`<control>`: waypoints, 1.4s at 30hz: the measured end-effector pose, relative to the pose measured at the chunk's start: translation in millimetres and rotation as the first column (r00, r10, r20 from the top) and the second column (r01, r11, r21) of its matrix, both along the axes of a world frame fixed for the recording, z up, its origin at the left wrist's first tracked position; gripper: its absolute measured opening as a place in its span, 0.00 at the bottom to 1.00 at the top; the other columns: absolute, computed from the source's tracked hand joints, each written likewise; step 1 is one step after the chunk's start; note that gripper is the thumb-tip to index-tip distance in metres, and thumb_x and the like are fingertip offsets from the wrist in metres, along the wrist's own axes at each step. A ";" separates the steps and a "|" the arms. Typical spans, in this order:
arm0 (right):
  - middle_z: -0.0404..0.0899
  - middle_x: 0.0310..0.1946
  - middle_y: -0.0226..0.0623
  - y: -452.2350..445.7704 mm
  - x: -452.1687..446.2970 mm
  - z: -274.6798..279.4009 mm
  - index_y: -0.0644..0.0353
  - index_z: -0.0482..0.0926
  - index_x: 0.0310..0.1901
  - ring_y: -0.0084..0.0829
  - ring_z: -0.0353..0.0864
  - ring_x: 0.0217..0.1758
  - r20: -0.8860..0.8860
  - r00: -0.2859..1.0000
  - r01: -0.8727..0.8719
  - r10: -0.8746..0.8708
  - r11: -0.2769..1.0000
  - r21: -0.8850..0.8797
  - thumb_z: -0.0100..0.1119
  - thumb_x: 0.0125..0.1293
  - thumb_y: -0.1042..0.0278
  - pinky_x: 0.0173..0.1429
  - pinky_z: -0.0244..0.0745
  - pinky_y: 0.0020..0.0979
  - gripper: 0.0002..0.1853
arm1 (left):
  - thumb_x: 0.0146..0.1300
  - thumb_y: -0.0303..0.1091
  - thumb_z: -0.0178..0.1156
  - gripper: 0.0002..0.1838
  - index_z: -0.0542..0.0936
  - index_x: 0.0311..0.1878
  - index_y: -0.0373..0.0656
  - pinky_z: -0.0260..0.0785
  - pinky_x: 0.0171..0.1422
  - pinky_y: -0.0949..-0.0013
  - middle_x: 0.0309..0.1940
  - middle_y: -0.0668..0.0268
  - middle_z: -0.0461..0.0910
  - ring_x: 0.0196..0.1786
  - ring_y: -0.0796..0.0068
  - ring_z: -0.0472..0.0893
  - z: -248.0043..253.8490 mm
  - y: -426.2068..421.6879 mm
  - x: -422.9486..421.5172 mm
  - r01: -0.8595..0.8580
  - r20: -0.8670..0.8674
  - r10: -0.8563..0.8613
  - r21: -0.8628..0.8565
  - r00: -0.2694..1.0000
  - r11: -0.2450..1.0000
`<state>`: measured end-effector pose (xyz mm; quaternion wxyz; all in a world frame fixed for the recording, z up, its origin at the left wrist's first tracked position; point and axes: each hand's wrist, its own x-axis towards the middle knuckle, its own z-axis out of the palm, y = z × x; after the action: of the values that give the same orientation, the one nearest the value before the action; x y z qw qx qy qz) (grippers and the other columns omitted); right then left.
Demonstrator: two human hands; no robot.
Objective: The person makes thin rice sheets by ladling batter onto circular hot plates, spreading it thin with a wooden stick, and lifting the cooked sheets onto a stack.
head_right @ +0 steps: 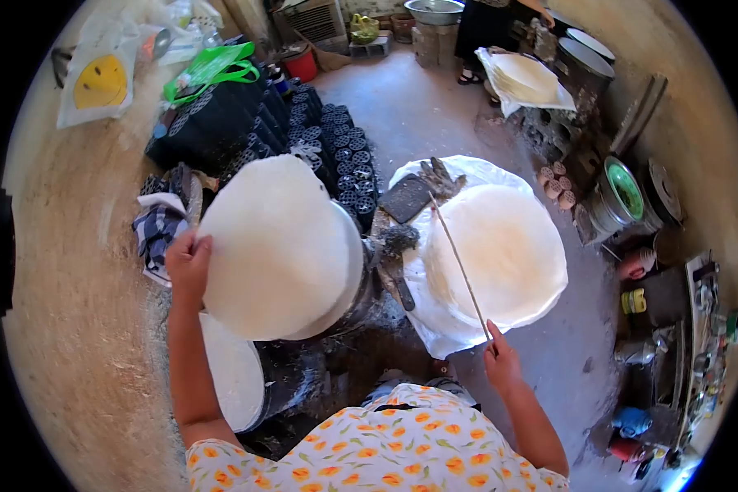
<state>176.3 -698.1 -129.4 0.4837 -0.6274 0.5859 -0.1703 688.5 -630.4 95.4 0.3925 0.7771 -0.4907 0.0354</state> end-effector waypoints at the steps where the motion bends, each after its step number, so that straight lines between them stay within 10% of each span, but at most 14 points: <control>1: 0.70 0.22 0.32 -1.5 -5.6 -2.1 0.44 0.63 0.68 0.25 0.70 0.24 0.010 1.000 0.010 -0.010 1.000 -0.019 0.51 0.61 0.78 0.32 0.69 0.28 0.32 | 0.58 0.24 0.58 0.04 0.75 0.33 0.33 0.64 0.35 0.70 0.24 0.62 0.73 0.28 0.71 0.72 22.9 -9.0 -20.7 0.055 0.109 -0.054 -0.005 0.993 0.998; 4: 0.71 0.22 0.33 -1.0 -35.7 -7.7 0.45 0.64 0.67 0.26 0.70 0.24 0.005 0.996 0.090 -0.090 0.996 -0.030 0.52 0.59 0.78 0.32 0.70 0.28 0.33 | 0.58 0.23 0.55 0.04 0.76 0.36 0.34 0.69 0.44 0.63 0.33 0.54 0.77 0.36 0.54 0.77 62.6 -37.2 -85.8 0.173 0.369 -0.156 -0.015 0.916 0.985; 10: 0.70 0.21 0.34 15.6 -95.7 -14.1 0.46 0.67 0.66 0.24 0.69 0.23 0.083 0.941 0.333 -0.327 0.940 -0.073 0.51 0.58 0.77 0.32 0.69 0.27 0.31 | 0.58 0.21 0.53 0.02 0.75 0.34 0.33 0.74 0.42 0.60 0.40 0.53 0.79 0.38 0.54 0.80 42.5 -95.7 -195.3 0.525 0.702 -0.350 -0.040 0.620 0.850; 18: 0.71 0.23 0.31 44.5 -175.0 -29.0 0.48 0.67 0.66 0.22 0.69 0.24 0.046 0.811 0.585 -0.583 0.809 -0.055 0.51 0.57 0.78 0.31 0.70 0.27 0.31 | 0.52 0.22 0.56 0.04 0.75 0.31 0.31 0.75 0.42 0.62 0.40 0.49 0.78 0.39 0.56 0.80 -120.3 -166.6 -330.9 0.853 0.631 -0.650 -0.036 0.424 0.521; 24: 0.70 0.25 0.28 44.4 -200.8 -21.9 0.44 0.64 0.67 0.18 0.67 0.20 0.041 0.747 0.661 -0.664 0.747 0.067 0.48 0.58 0.83 0.23 0.70 0.24 0.34 | 0.55 0.29 0.52 0.11 0.76 0.39 0.32 0.71 0.51 0.61 0.47 0.50 0.75 0.50 0.56 0.77 -253.0 -140.3 -376.8 0.826 0.406 -0.844 0.292 0.350 0.483; 29: 0.70 0.24 0.28 -8.6 -200.5 -30.9 0.46 0.64 0.68 0.18 0.67 0.19 0.042 0.842 0.535 -0.537 0.843 0.053 0.44 0.60 0.82 0.22 0.69 0.23 0.33 | 0.56 0.31 0.50 0.21 0.72 0.53 0.32 0.57 0.68 0.54 0.57 0.49 0.69 0.65 0.54 0.67 -247.8 -88.2 -380.4 0.691 0.238 -0.865 0.525 0.441 0.497; 36: 0.65 0.22 0.25 -101.0 -94.3 -2.3 0.51 0.64 0.67 0.18 0.64 0.21 0.184 0.978 -0.073 0.095 0.990 -0.123 0.46 0.58 0.86 0.25 0.66 0.20 0.34 | 0.57 0.30 0.51 0.18 0.73 0.50 0.32 0.61 0.65 0.54 0.55 0.49 0.71 0.60 0.53 0.70 -227.1 47.2 -342.4 0.365 0.132 -0.496 0.524 0.858 0.770; 42: 0.68 0.24 0.36 -82.0 21.7 -12.8 0.57 0.68 0.64 0.25 0.67 0.24 0.091 0.715 -0.637 0.693 0.699 -0.326 0.48 0.57 0.86 0.33 0.69 0.25 0.30 | 0.56 0.28 0.55 0.19 0.74 0.52 0.36 0.67 0.59 0.57 0.53 0.51 0.72 0.56 0.51 0.73 -206.7 216.2 -375.5 -0.258 -0.007 0.317 0.564 0.949 0.784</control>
<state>198.0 -780.1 -142.2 0.4798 -0.8358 0.2354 -0.1255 313.0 -414.2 -111.3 0.1636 0.9236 -0.3350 -0.0891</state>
